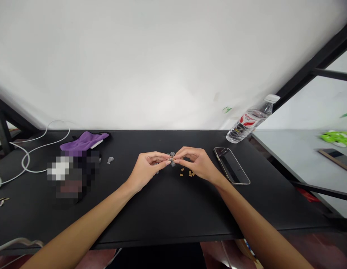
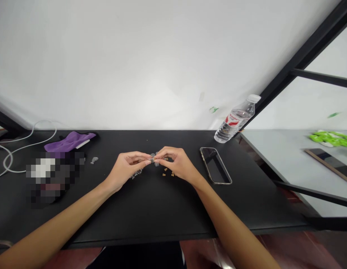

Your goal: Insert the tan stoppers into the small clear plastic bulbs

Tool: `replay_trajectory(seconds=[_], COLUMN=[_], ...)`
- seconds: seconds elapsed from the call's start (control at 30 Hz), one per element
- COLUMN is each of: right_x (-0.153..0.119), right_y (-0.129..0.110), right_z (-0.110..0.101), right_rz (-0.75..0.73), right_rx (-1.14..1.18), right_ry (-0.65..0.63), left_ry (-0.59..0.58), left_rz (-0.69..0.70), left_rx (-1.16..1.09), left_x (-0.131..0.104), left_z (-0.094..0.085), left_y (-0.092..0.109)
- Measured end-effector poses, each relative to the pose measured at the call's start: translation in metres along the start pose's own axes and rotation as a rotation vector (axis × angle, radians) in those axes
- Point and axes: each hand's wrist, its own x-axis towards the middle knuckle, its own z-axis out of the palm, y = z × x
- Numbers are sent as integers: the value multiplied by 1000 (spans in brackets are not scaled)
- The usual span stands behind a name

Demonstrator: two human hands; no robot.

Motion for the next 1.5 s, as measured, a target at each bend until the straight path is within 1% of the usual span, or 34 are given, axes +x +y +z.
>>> replay_trajectory(seconds=[0.13, 0.3, 0.43, 0.53, 0.63, 0.73, 0.8, 0.93, 1.03, 1.13, 1.27, 1.4, 1.5], right_x=[0, 2, 2, 2, 2, 2, 2, 2, 0, -2, -4, -3, -1], right_y=[0, 6, 12, 13, 10, 8, 7, 7, 7, 7, 5, 4, 2], right_z=[2, 8, 11, 10, 9, 7, 5, 2, 3, 6, 7, 5, -1], right_rz=[-47, 29, 78, 84, 77, 62, 46, -3, -14, 19, 7, -21, -46], right_rx=[-26, 87, 153, 158, 140, 77, 11, -142, -216, -243, -344, -412, -458], right_ry=[23, 68, 53, 33, 23, 23, 22, -33, -91, -155, -200, -199, -162], left_ry=[3, 12, 37, 45, 28, 0, -1, 51, 23, -46, -88, -108, -98], left_rz=[-17, 14, 60, 85, 88, 113, 174, 311, 313, 300, 308, 334, 364], left_rx=[-33, -96, -93, -55, -9, 82, 190, 558, 755, 838, 911, 927, 928], left_x=[0, -1, -3, -3, -2, 2, 5, 12, 14, 14, 13, 12, 12], left_z=[-1, 3, 6, 6, 5, 1, -5, -22, -32, -33, -28, -24, -22], left_y=[-1, -2, -3, -4, -5, -6, -5, -4, -7, -11, -14, -12, -10])
